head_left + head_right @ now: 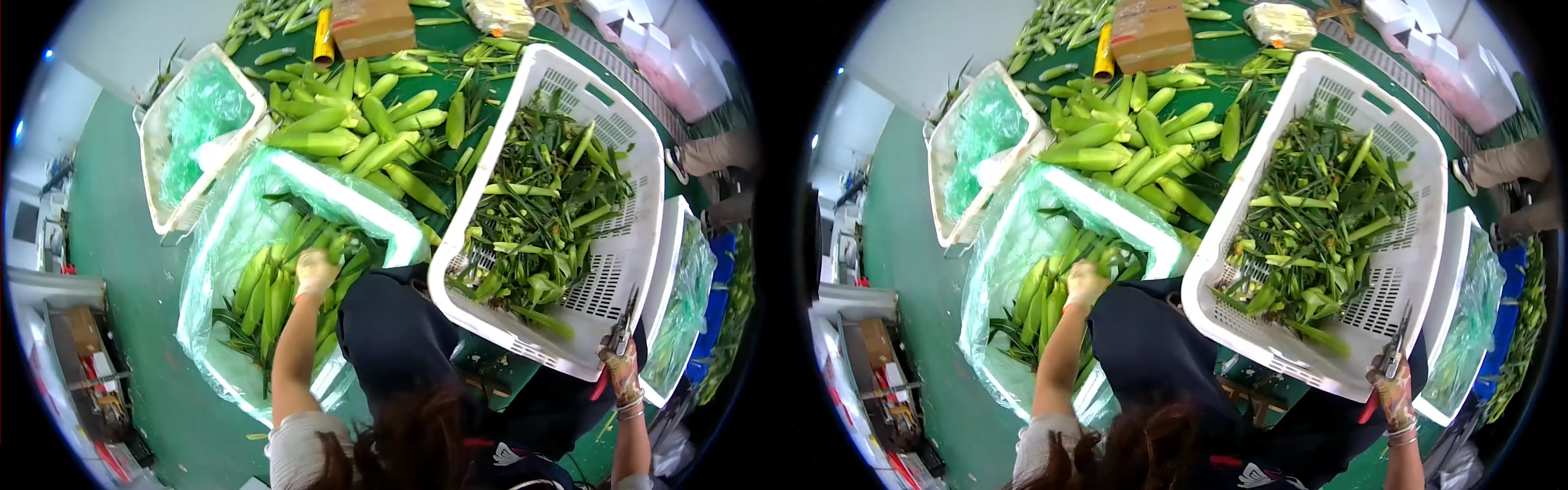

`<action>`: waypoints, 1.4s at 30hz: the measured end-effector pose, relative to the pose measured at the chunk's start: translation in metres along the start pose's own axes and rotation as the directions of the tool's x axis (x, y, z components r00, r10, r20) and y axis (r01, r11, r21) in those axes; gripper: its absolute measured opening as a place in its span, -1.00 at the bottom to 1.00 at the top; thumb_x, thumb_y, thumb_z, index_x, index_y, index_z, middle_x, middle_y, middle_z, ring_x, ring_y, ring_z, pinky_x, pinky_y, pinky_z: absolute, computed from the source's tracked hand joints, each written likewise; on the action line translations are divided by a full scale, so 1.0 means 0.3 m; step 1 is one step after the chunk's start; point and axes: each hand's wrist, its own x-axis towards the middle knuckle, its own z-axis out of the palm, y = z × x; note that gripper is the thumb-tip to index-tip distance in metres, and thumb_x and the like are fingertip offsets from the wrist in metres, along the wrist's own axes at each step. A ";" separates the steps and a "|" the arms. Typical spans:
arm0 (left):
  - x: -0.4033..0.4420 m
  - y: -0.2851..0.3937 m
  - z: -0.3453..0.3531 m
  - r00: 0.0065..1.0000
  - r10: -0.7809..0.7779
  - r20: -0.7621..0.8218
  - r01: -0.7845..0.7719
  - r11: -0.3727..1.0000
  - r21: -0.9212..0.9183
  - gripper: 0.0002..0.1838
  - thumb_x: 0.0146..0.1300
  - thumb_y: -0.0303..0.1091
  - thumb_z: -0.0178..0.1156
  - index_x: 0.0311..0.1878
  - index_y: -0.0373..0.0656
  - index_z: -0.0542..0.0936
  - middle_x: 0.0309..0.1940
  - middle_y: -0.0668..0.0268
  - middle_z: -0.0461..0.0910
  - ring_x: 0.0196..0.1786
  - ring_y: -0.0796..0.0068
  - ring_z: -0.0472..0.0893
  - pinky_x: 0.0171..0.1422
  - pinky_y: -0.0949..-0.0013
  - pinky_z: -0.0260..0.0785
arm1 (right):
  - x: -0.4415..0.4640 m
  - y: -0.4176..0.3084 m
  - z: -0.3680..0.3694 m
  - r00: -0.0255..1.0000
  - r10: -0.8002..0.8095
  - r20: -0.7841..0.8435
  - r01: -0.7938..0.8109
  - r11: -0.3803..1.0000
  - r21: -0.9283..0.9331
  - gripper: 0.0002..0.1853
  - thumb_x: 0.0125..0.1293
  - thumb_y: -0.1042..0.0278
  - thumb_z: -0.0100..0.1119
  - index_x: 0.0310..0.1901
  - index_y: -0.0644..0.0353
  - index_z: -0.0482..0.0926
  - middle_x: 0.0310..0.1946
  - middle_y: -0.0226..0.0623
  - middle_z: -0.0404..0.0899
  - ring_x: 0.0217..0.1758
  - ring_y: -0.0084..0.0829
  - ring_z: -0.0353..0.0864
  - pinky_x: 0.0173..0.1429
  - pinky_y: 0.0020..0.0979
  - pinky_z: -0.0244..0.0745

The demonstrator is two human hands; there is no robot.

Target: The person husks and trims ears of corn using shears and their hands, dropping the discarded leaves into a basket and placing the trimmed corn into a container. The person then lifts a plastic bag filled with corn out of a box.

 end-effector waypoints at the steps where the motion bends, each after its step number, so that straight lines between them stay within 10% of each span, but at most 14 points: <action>1: -0.030 -0.008 -0.083 0.998 -0.057 -0.008 0.057 0.996 -0.064 -0.59 -0.02 -0.08 0.35 -0.19 -0.20 0.66 -0.19 0.09 0.64 -0.07 0.11 0.62 0.06 0.26 0.46 | -0.017 -0.012 0.005 1.000 -0.027 -0.015 0.026 1.000 -0.009 -0.52 -0.01 0.52 0.31 -0.01 0.21 0.40 -0.34 -0.48 0.47 -0.33 -0.54 0.49 -0.23 -0.49 0.49; 5: -0.152 0.102 -0.664 0.986 -0.088 -0.144 -0.029 0.754 -0.657 -0.66 0.04 -0.44 0.33 -0.06 -0.23 0.59 -0.10 0.11 0.62 -0.01 0.25 0.58 0.06 0.30 0.42 | -0.027 0.018 0.001 0.997 -0.058 0.057 0.075 0.931 -0.358 -0.40 -0.05 0.39 0.42 0.06 0.29 0.39 -0.33 -0.34 0.55 -0.34 -0.46 0.55 -0.19 -0.37 0.53; 9: -0.201 0.363 -1.078 0.641 0.142 -0.755 -0.630 0.660 -0.411 -0.54 0.17 -0.62 0.20 0.18 -0.23 0.45 0.02 0.22 0.53 0.05 0.33 0.51 0.15 0.30 0.40 | -0.039 -0.091 0.154 0.953 0.019 0.302 0.113 0.904 -0.412 -0.22 0.02 -0.24 0.32 0.15 0.20 0.45 0.04 -0.06 0.52 0.06 -0.20 0.53 0.11 -0.28 0.46; 11: -0.211 0.564 -1.174 0.737 0.143 -0.661 -0.676 0.162 -0.719 -0.52 0.28 -0.38 0.16 0.25 -0.25 0.37 0.09 0.17 0.47 0.16 0.30 0.44 0.29 0.31 0.26 | -0.086 -0.212 0.228 0.964 -0.134 0.228 0.182 0.961 -0.207 -0.30 0.08 -0.27 0.27 0.04 0.18 0.43 -0.14 -0.21 0.54 -0.09 -0.33 0.51 0.01 -0.28 0.45; 14: -0.241 0.839 -1.161 0.702 0.320 -0.636 -0.656 -0.059 -0.753 -0.42 0.33 -0.15 0.11 0.32 -0.27 0.29 0.18 0.18 0.39 0.24 0.31 0.37 0.39 0.28 0.13 | -0.092 -0.287 0.285 0.906 -0.359 0.223 0.129 0.738 0.662 -0.75 0.28 0.19 0.25 -0.31 0.09 0.38 -0.52 -0.51 0.38 -0.47 -0.67 0.34 -0.35 -0.53 0.31; 16: -0.218 1.005 -1.104 0.656 0.434 -0.617 -0.499 -0.363 -0.787 -0.46 0.29 -0.15 0.16 0.23 -0.28 0.35 0.13 0.18 0.40 0.20 0.36 0.39 0.35 0.33 0.14 | -0.048 -0.296 0.269 0.941 -0.285 0.184 -0.052 0.414 0.909 -0.76 0.31 0.15 0.22 -0.26 0.11 0.42 -0.45 -0.42 0.51 -0.41 -0.53 0.49 -0.28 -0.42 0.44; 20: -0.364 1.192 -1.072 0.619 0.627 -0.473 -0.277 -0.389 -0.879 -0.50 0.08 -0.22 0.35 0.03 -0.28 0.47 -0.11 0.26 0.52 -0.04 0.46 0.49 0.16 0.38 0.27 | 0.116 -0.128 0.169 0.848 -0.525 -0.073 0.082 -0.006 0.997 -0.57 0.36 -0.01 0.09 0.11 0.11 0.44 -0.02 -0.27 0.59 -0.05 -0.29 0.61 0.09 -0.14 0.51; 25: -0.355 1.315 -0.834 0.701 0.653 -0.287 0.166 -0.541 -0.825 -0.49 0.11 -0.28 0.34 0.13 -0.21 0.47 -0.06 0.25 0.57 0.02 0.34 0.54 0.23 0.28 0.32 | 0.062 -0.151 0.179 0.767 -0.580 -0.273 0.325 -0.015 0.945 -0.57 0.44 0.01 -0.05 0.12 0.20 0.39 -0.05 -0.28 0.56 -0.01 -0.37 0.56 0.16 -0.24 0.46; 29: -0.283 1.335 -0.759 0.752 0.652 -0.095 0.505 -0.662 -0.553 -0.62 0.16 -0.25 0.29 0.01 -0.18 0.52 -0.09 0.25 0.59 0.01 0.28 0.55 0.17 0.23 0.38 | 0.081 -0.269 0.223 0.938 -0.264 -0.224 0.253 0.081 0.964 -0.73 0.39 0.23 0.02 -0.06 0.24 0.55 -0.18 -0.30 0.61 -0.16 -0.43 0.59 0.02 -0.41 0.48; 32: -0.201 1.305 -0.761 0.790 0.613 0.000 0.474 -0.610 -0.636 -0.73 0.21 -0.16 0.22 -0.15 -0.14 0.54 -0.18 0.27 0.58 -0.09 0.32 0.54 0.09 0.19 0.40 | 0.190 -0.279 0.318 0.862 -0.420 -0.285 0.361 0.112 0.926 -0.69 0.34 0.15 0.07 -0.09 0.22 0.58 -0.26 -0.29 0.62 -0.23 -0.48 0.55 -0.09 -0.43 0.45; 33: -0.174 1.293 -0.787 0.804 0.590 -0.067 0.384 -0.603 -0.699 -0.73 0.23 -0.13 0.17 -0.16 -0.12 0.54 -0.22 0.28 0.56 -0.12 0.34 0.53 0.09 0.19 0.38 | 0.207 -0.269 0.293 0.841 -0.411 -0.351 0.540 0.606 0.584 -0.66 0.29 0.09 0.12 -0.12 0.22 0.57 -0.28 -0.27 0.60 -0.25 -0.47 0.53 -0.12 -0.42 0.45; 35: -0.154 1.236 -0.856 0.904 0.427 -0.035 0.249 -0.591 -0.768 -0.71 0.29 -0.06 0.06 -0.21 -0.09 0.52 -0.29 0.32 0.54 -0.14 0.38 0.51 0.11 0.21 0.34 | 0.220 -0.238 0.247 0.965 -0.262 0.015 0.236 0.891 0.387 -0.51 0.13 -0.08 0.27 -0.18 0.23 0.50 -0.30 -0.23 0.55 -0.27 -0.41 0.49 -0.18 -0.37 0.44; 39: -0.020 1.133 -0.908 0.955 0.274 -0.117 0.170 -0.823 -0.542 -0.78 0.14 -0.17 0.24 -0.36 -0.11 0.50 -0.37 0.29 0.54 -0.21 0.35 0.52 0.07 0.21 0.35 | 0.055 -0.224 0.315 0.984 -0.179 0.025 0.181 0.970 -0.163 -0.01 -0.10 -0.23 0.40 0.14 0.47 0.24 -0.14 0.01 0.51 -0.11 -0.17 0.54 0.01 -0.29 0.45; 42: 0.013 1.139 -0.871 0.981 0.196 -0.002 0.179 -0.902 -0.393 -0.81 0.11 -0.26 0.26 -0.42 -0.14 0.49 -0.48 0.29 0.52 -0.33 0.31 0.52 -0.04 0.22 0.42 | 0.015 -0.229 0.377 0.930 -0.365 0.047 0.365 0.931 0.004 -0.35 -0.02 0.10 0.46 -0.02 0.26 0.30 -0.30 -0.21 0.47 -0.22 -0.44 0.48 -0.12 -0.33 0.48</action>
